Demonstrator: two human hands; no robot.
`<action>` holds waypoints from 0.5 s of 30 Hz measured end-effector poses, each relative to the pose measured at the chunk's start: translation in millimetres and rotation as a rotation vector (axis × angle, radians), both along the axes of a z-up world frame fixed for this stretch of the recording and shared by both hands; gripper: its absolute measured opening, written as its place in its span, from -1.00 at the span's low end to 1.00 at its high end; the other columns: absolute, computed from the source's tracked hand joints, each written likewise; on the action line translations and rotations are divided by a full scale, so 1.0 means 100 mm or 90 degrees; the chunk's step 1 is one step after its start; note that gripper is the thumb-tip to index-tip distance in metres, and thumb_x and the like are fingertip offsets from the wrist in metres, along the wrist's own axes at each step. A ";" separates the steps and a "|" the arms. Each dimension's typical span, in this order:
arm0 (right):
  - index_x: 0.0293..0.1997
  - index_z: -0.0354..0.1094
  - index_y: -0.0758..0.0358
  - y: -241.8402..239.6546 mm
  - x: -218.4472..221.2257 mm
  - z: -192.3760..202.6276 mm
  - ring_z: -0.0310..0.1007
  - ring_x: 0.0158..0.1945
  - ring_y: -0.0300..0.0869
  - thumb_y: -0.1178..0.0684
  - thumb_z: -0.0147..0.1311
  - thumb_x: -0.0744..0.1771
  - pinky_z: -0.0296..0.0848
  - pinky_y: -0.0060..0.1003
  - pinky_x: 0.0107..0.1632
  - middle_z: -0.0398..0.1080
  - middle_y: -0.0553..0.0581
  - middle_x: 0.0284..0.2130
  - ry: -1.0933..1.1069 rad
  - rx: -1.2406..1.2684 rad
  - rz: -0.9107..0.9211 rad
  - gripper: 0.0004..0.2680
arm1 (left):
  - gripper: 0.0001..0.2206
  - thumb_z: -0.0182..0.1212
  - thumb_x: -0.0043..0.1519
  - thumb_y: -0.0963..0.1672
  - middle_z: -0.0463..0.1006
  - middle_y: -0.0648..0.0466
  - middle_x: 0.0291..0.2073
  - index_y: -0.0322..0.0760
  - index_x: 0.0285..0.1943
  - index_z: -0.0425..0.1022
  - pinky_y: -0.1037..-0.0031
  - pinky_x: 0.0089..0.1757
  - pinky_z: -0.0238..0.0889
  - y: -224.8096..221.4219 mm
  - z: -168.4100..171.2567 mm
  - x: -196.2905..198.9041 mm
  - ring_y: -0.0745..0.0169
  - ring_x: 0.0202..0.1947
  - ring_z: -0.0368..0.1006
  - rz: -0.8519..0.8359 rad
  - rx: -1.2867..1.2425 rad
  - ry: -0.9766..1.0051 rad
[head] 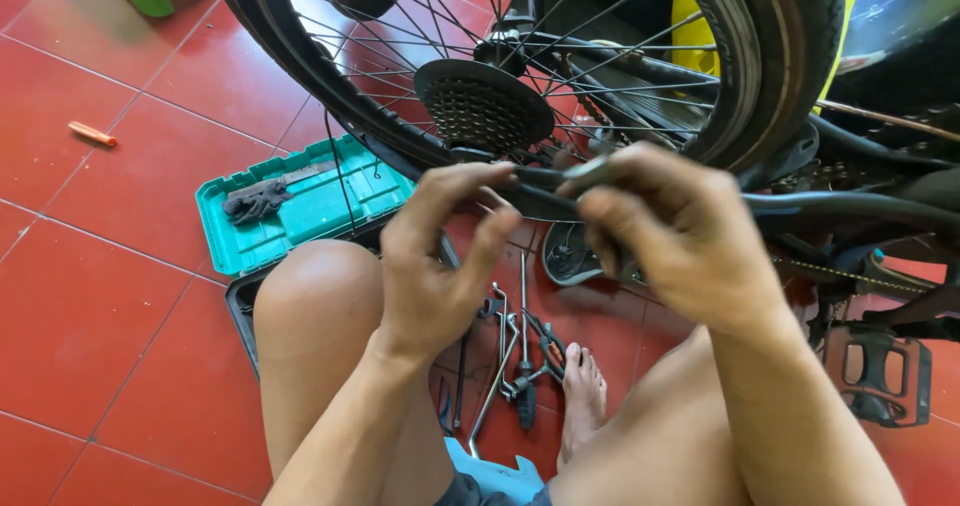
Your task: Repairing and cleaning the rear gear assembly of a bicycle using wrenches and a cleaning brush.
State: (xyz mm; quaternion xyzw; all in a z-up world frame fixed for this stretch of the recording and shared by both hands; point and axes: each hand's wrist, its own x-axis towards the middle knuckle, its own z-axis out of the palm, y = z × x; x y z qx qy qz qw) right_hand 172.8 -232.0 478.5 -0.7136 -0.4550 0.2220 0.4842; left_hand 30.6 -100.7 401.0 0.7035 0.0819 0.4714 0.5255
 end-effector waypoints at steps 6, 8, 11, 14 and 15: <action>0.11 0.42 0.04 0.05 -0.10 0.10 0.53 -0.29 -0.24 0.11 0.25 0.23 0.41 -0.33 -0.16 0.57 -0.04 -0.29 -0.330 -0.224 0.068 -0.67 | -0.90 0.34 0.24 -0.17 0.64 0.11 -0.29 -0.29 -0.11 0.64 0.63 -0.16 0.46 0.00 -0.05 0.05 0.40 -0.25 0.57 -0.009 -0.255 0.071; 0.09 0.38 0.17 -0.01 -0.05 0.08 0.48 -0.26 -0.12 0.15 0.18 0.31 0.40 -0.24 -0.12 0.48 0.07 -0.26 -0.436 -0.144 0.096 -0.76 | -0.88 0.35 0.23 -0.17 0.65 0.07 -0.34 -0.33 -0.13 0.63 0.62 -0.25 0.47 0.06 -0.10 0.06 0.37 -0.38 0.55 -0.013 -0.332 0.060; 0.07 0.35 0.34 -0.03 -0.01 0.03 0.42 -0.23 0.01 0.20 0.11 0.40 0.40 -0.14 -0.09 0.40 0.20 -0.23 -0.542 -0.024 0.113 -0.86 | -0.81 0.30 0.24 -0.12 0.67 0.03 -0.34 -0.38 -0.11 0.62 0.58 -0.30 0.51 0.10 -0.12 0.05 0.28 -0.46 0.58 -0.016 -0.411 0.051; 0.06 0.39 0.37 -0.04 0.02 -0.03 0.41 -0.28 0.01 0.20 0.12 0.42 0.40 -0.14 -0.14 0.40 0.20 -0.29 -0.557 0.009 0.086 -0.88 | -0.78 0.19 0.31 -0.10 0.66 0.02 -0.26 -0.36 -0.03 0.58 0.54 -0.15 0.53 0.13 -0.12 0.03 0.26 -0.30 0.61 0.023 -0.392 0.042; 0.04 0.41 0.36 -0.03 0.05 -0.06 0.39 -0.32 0.00 0.18 0.13 0.43 0.38 -0.14 -0.21 0.39 0.18 -0.34 -0.567 0.008 0.070 -0.89 | -0.81 0.13 0.36 -0.12 0.65 0.02 -0.21 -0.33 0.02 0.56 0.54 -0.05 0.52 0.14 -0.11 0.03 0.29 -0.19 0.59 0.062 -0.368 0.030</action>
